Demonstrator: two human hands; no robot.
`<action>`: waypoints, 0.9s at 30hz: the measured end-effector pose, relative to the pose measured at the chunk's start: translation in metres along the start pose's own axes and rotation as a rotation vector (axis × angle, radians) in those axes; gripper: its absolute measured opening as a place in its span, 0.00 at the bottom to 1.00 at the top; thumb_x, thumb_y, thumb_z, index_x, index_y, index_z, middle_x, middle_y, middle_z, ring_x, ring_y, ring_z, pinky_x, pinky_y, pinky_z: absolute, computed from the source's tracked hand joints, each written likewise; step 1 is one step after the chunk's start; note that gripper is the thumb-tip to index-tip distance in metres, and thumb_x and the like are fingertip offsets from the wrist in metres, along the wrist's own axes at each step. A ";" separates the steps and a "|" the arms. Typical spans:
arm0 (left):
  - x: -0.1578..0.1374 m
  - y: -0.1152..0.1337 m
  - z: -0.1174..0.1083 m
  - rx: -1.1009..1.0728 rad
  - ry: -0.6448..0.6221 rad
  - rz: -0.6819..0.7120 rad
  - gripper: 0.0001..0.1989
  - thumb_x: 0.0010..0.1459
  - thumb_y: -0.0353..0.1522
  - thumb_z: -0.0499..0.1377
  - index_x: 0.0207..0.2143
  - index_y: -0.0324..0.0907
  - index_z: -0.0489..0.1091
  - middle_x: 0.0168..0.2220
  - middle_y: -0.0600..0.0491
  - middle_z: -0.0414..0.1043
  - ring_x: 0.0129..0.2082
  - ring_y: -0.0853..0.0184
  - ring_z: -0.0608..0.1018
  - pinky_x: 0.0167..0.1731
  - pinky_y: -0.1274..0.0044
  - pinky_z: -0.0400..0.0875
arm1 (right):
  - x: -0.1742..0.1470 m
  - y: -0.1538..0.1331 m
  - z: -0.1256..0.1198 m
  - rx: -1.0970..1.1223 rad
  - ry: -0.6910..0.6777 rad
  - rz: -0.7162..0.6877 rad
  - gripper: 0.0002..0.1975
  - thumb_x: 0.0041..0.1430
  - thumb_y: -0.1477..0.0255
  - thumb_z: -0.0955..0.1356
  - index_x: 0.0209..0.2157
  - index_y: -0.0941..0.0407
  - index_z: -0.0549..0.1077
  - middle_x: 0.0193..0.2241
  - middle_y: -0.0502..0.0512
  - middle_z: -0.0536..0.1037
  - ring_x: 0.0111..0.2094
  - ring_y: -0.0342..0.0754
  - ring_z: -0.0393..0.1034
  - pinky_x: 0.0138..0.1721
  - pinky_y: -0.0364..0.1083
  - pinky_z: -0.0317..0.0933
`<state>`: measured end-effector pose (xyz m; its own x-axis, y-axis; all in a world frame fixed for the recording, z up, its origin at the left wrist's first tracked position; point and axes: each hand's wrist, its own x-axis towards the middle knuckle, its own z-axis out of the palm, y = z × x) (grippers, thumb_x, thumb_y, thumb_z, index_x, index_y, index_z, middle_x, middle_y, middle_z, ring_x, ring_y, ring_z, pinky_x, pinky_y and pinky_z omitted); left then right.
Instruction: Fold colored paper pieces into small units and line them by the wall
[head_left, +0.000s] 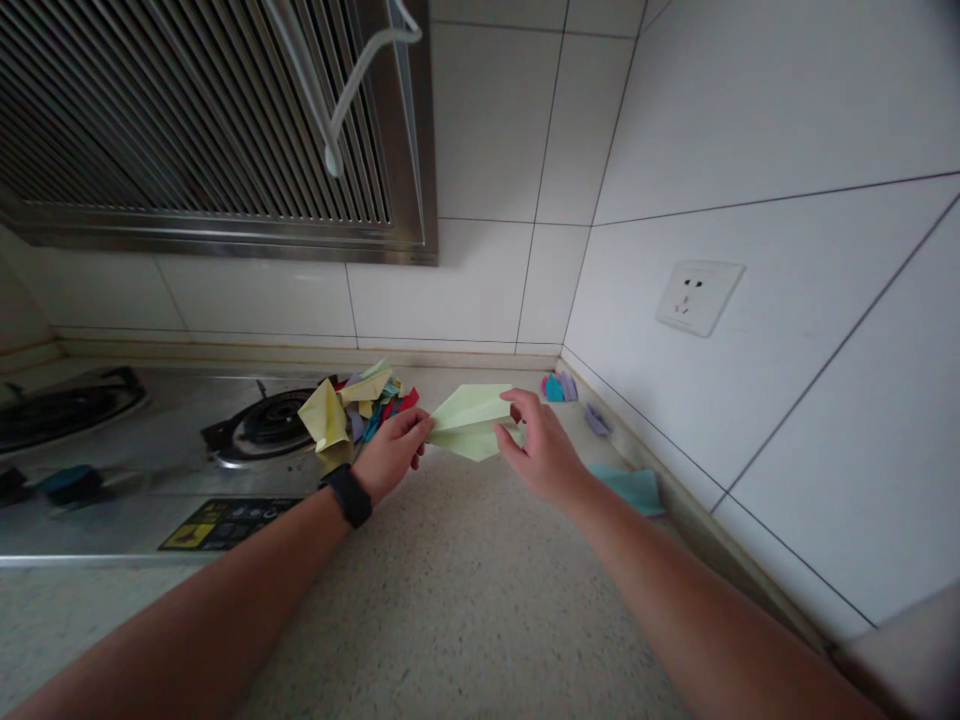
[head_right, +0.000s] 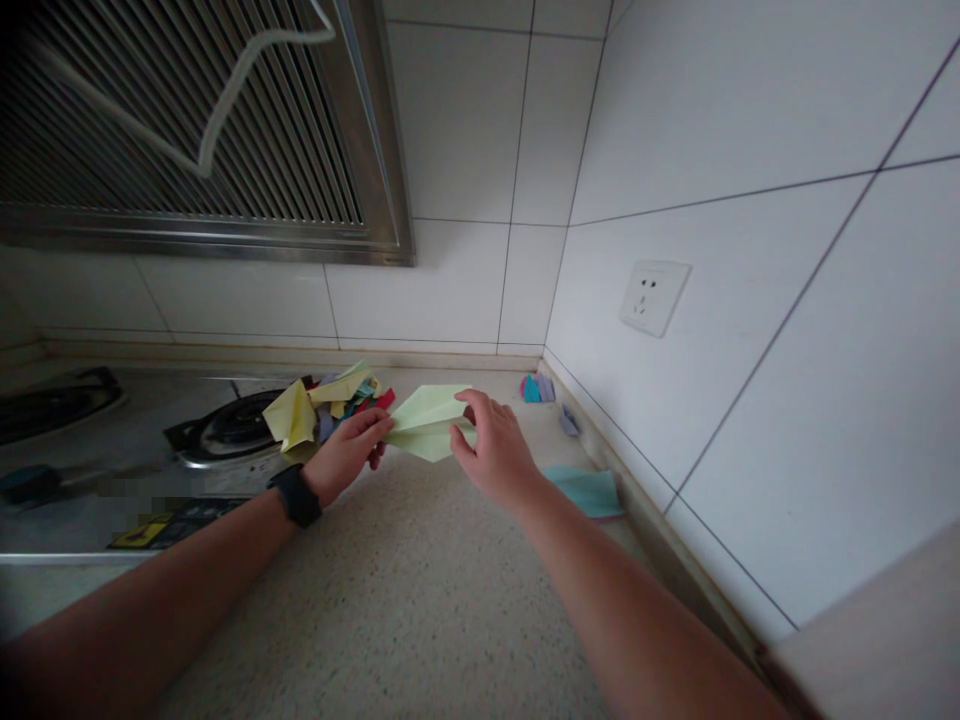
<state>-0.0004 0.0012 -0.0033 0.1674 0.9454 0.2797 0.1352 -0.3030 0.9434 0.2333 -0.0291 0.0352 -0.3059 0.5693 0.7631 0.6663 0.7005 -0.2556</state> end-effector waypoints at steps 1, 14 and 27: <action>0.000 0.000 0.000 -0.001 -0.001 0.002 0.14 0.60 0.43 0.54 0.30 0.40 0.63 0.20 0.60 0.58 0.16 0.76 0.62 0.14 0.84 0.59 | 0.000 -0.001 0.000 -0.007 -0.013 0.000 0.19 0.58 0.75 0.65 0.51 0.54 0.60 0.39 0.57 0.72 0.38 0.51 0.68 0.41 0.50 0.59; -0.003 0.007 0.002 -0.043 -0.012 -0.007 0.15 0.60 0.43 0.54 0.31 0.40 0.65 0.21 0.58 0.60 0.18 0.75 0.64 0.14 0.83 0.59 | 0.001 0.002 0.002 0.183 -0.019 0.123 0.08 0.60 0.73 0.64 0.42 0.52 0.68 0.38 0.53 0.75 0.39 0.48 0.68 0.41 0.46 0.59; -0.006 0.016 0.002 -0.217 0.066 -0.112 0.24 0.58 0.51 0.51 0.36 0.38 0.68 0.26 0.51 0.68 0.22 0.70 0.69 0.15 0.82 0.61 | 0.003 0.015 0.011 0.582 0.061 0.403 0.08 0.59 0.65 0.65 0.38 0.54 0.70 0.27 0.49 0.71 0.27 0.44 0.64 0.27 0.42 0.56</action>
<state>0.0026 -0.0094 0.0098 0.0978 0.9796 0.1754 -0.0645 -0.1697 0.9834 0.2353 -0.0120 0.0271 -0.0619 0.8190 0.5704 0.2431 0.5667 -0.7873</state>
